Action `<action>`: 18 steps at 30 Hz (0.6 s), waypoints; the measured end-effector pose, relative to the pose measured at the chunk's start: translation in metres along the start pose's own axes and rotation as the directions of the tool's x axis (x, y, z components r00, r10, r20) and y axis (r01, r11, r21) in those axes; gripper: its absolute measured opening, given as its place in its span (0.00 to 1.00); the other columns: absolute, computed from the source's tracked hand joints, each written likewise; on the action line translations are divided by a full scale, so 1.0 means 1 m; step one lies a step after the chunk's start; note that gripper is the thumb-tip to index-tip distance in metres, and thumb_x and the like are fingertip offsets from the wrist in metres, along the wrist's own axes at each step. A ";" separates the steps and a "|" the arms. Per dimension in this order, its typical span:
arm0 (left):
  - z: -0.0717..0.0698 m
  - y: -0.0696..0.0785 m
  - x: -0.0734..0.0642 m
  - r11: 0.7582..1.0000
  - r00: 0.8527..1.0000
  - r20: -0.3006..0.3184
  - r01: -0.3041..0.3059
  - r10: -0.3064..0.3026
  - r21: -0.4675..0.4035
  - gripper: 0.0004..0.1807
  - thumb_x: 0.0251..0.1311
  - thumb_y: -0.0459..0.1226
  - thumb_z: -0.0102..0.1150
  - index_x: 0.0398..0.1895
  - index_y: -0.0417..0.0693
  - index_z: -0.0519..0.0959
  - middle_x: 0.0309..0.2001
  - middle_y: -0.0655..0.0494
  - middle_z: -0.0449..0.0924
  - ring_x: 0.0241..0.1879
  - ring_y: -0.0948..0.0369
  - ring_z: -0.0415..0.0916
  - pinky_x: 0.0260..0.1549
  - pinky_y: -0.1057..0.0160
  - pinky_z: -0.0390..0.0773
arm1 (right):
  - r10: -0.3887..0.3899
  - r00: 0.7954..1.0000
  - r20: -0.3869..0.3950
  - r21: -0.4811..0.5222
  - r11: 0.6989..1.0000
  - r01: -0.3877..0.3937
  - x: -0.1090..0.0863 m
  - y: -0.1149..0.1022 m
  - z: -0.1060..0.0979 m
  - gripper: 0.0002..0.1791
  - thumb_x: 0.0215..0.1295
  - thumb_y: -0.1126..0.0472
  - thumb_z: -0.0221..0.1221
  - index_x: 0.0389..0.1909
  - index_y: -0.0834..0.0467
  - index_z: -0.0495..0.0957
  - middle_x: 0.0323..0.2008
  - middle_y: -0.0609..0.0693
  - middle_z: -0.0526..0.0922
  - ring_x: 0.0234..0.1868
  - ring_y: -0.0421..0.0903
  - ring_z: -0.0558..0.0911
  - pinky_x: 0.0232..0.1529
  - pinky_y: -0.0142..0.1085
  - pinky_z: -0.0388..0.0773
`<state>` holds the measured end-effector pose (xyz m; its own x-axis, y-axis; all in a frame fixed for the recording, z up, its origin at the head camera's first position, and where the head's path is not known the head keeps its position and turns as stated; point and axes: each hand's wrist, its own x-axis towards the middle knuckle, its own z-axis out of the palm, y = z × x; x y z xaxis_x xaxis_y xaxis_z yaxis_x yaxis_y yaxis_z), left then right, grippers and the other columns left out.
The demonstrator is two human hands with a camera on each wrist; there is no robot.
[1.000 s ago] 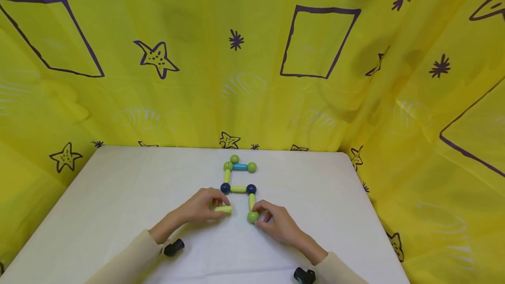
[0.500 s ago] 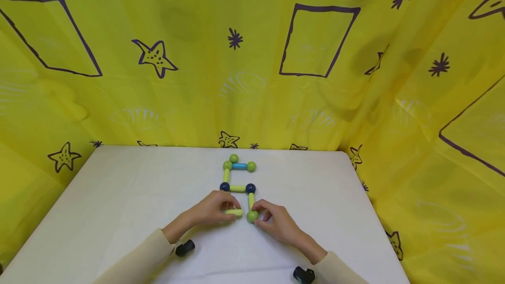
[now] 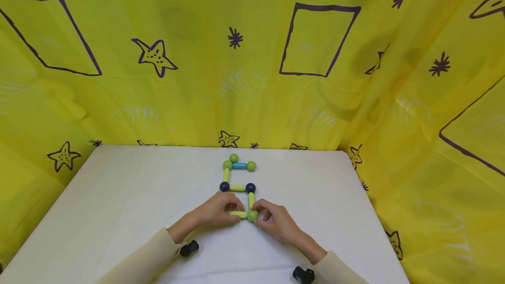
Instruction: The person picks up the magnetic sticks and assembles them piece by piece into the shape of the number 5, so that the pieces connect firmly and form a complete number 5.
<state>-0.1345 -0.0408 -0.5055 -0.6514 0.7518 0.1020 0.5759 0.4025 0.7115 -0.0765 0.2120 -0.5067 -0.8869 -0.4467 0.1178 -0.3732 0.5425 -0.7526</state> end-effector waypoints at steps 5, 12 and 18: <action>0.001 0.002 0.001 1.000 1.000 0.002 0.012 -0.012 0.011 0.08 0.57 0.34 0.72 0.41 0.50 0.88 0.28 0.65 0.78 0.27 0.69 0.68 0.30 0.71 0.68 | 0.000 1.000 -0.003 -0.002 1.000 0.000 0.000 -0.001 0.000 0.17 0.64 0.66 0.69 0.51 0.50 0.80 0.46 0.43 0.85 0.33 0.36 0.79 0.36 0.35 0.79; 0.002 0.001 0.000 1.000 1.000 -0.001 0.017 -0.017 0.012 0.08 0.57 0.34 0.72 0.41 0.50 0.88 0.28 0.67 0.77 0.27 0.69 0.69 0.31 0.71 0.69 | -0.002 1.000 -0.001 0.000 1.000 0.002 0.000 -0.002 -0.001 0.17 0.64 0.66 0.69 0.51 0.50 0.80 0.46 0.43 0.85 0.33 0.36 0.79 0.36 0.34 0.78; -0.002 0.002 -0.002 1.000 1.000 0.010 0.005 -0.005 0.003 0.09 0.58 0.35 0.72 0.42 0.49 0.87 0.29 0.66 0.77 0.27 0.69 0.69 0.30 0.71 0.70 | -0.005 1.000 0.004 0.009 1.000 0.005 -0.001 -0.001 0.000 0.17 0.64 0.66 0.69 0.52 0.50 0.80 0.46 0.43 0.85 0.33 0.36 0.79 0.37 0.33 0.78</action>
<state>-0.1330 -0.0422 -0.5029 -0.6491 0.7551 0.0918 0.5745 0.4076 0.7098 -0.0756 0.2118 -0.5062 -0.8840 -0.4521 0.1195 -0.3752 0.5334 -0.7580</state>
